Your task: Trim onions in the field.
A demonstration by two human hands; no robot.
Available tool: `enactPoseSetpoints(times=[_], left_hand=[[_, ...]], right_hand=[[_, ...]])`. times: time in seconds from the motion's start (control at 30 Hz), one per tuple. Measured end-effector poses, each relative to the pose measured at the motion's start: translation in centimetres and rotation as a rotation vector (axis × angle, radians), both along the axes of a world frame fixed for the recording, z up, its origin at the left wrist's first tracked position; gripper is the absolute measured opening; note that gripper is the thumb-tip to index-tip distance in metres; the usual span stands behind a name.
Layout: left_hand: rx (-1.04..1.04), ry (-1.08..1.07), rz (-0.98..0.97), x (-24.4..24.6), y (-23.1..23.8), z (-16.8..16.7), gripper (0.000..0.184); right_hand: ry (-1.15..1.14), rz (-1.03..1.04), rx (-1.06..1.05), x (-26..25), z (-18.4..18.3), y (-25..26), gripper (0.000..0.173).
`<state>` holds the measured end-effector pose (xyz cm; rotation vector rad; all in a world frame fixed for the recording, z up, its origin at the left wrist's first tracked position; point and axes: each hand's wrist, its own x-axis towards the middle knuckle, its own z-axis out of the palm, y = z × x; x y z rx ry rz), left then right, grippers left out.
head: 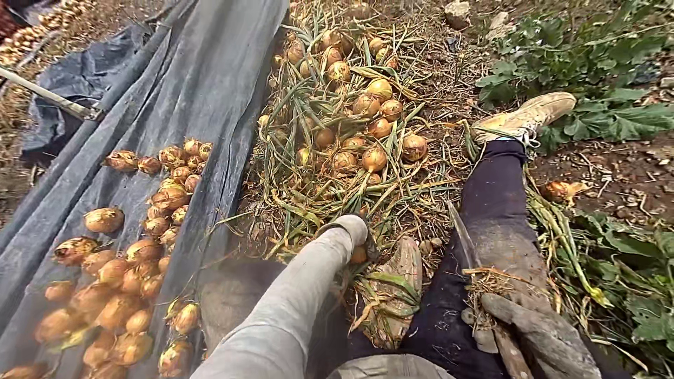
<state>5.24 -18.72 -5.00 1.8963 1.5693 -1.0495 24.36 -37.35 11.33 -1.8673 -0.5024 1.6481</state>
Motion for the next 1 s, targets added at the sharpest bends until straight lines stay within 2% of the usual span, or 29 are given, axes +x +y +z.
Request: enactPoseSetpoints(times=[0.1,0.13,0.17,0.23,0.27,0.3,0.33,0.37,0.43,0.5,0.6,0.67,0.73,0.8,0.83,0.9,0.93,0.97,1.0], left_hand=[[0.005,-0.140,0.188,-1.9,-0.3,1.1,0.079],[0.027,-0.288,0.303,-3.4,-0.5,1.5,0.075],[0.079,-0.506,0.460,-5.2,-1.1,1.9,0.063],[0.143,-1.101,0.923,-7.3,-4.0,3.2,0.032],[0.103,-1.401,1.174,-7.5,-5.3,3.9,0.025],[0.021,-1.663,1.351,-7.8,-6.1,4.5,0.026],[-0.079,-1.877,1.424,-8.2,-6.7,4.5,0.029],[-0.176,-2.043,1.429,-8.5,-7.2,4.5,0.033],[-0.249,-2.210,1.420,-8.7,-7.7,4.1,0.040],[-0.327,-2.288,1.330,-9.4,-8.0,2.7,0.047],[-0.513,-2.274,1.188,-10.3,-8.2,1.4,0.038],[-0.479,-2.205,1.110,-10.9,-8.2,1.0,0.040],[-0.255,-2.018,0.997,-11.4,-7.8,1.7,0.054],[-0.026,-1.854,0.845,-11.7,-7.1,2.5,0.085],[0.114,-1.769,0.784,-11.6,-7.1,3.4,0.095],[0.421,-1.531,0.662,-11.3,-7.3,4.4,0.106],[0.523,-1.450,0.676,-11.3,-7.3,4.7,0.107],[0.571,-1.453,0.802,-11.3,-7.1,4.6,0.105],[0.574,-1.542,1.048,-11.6,-6.3,4.6,0.099]], right_hand=[[-0.037,0.057,0.010,-1.2,0.4,0.7,0.013],[-0.044,0.066,0.043,-1.5,-0.1,1.0,0.012],[-0.059,0.090,0.082,-1.8,-0.6,1.4,0.010],[-0.186,0.261,0.095,-3.1,0.2,3.0,0.004],[-0.259,0.400,0.057,-4.2,1.8,4.3,0.015],[-0.315,0.519,0.029,-5.3,2.7,5.5,0.027],[-0.354,0.588,0.047,-6.2,2.5,6.2,0.038],[-0.378,0.621,0.112,-6.4,0.5,6.6,0.052],[-0.483,0.617,0.322,-6.5,-6.0,6.8,0.080],[-0.507,0.553,0.428,-8.0,-7.7,7.5,0.087],[-0.445,0.469,0.448,-10.0,-7.5,8.3,0.064],[-0.363,0.407,0.433,-10.8,-7.9,8.3,0.045],[-0.291,0.367,0.415,-11.9,-7.1,8.0,0.024],[-0.296,0.308,0.441,-13.0,-6.8,7.9,0.024],[-0.280,0.280,0.500,-13.3,-7.4,7.7,0.026],[-0.217,0.280,0.663,-14.2,-8.0,7.5,0.018],[-0.196,0.315,0.717,-14.8,-6.7,7.6,0.017],[-0.184,0.299,0.782,-15.6,-4.8,8.1,0.017],[-0.171,0.269,0.875,-15.8,-3.0,9.1,0.022]])
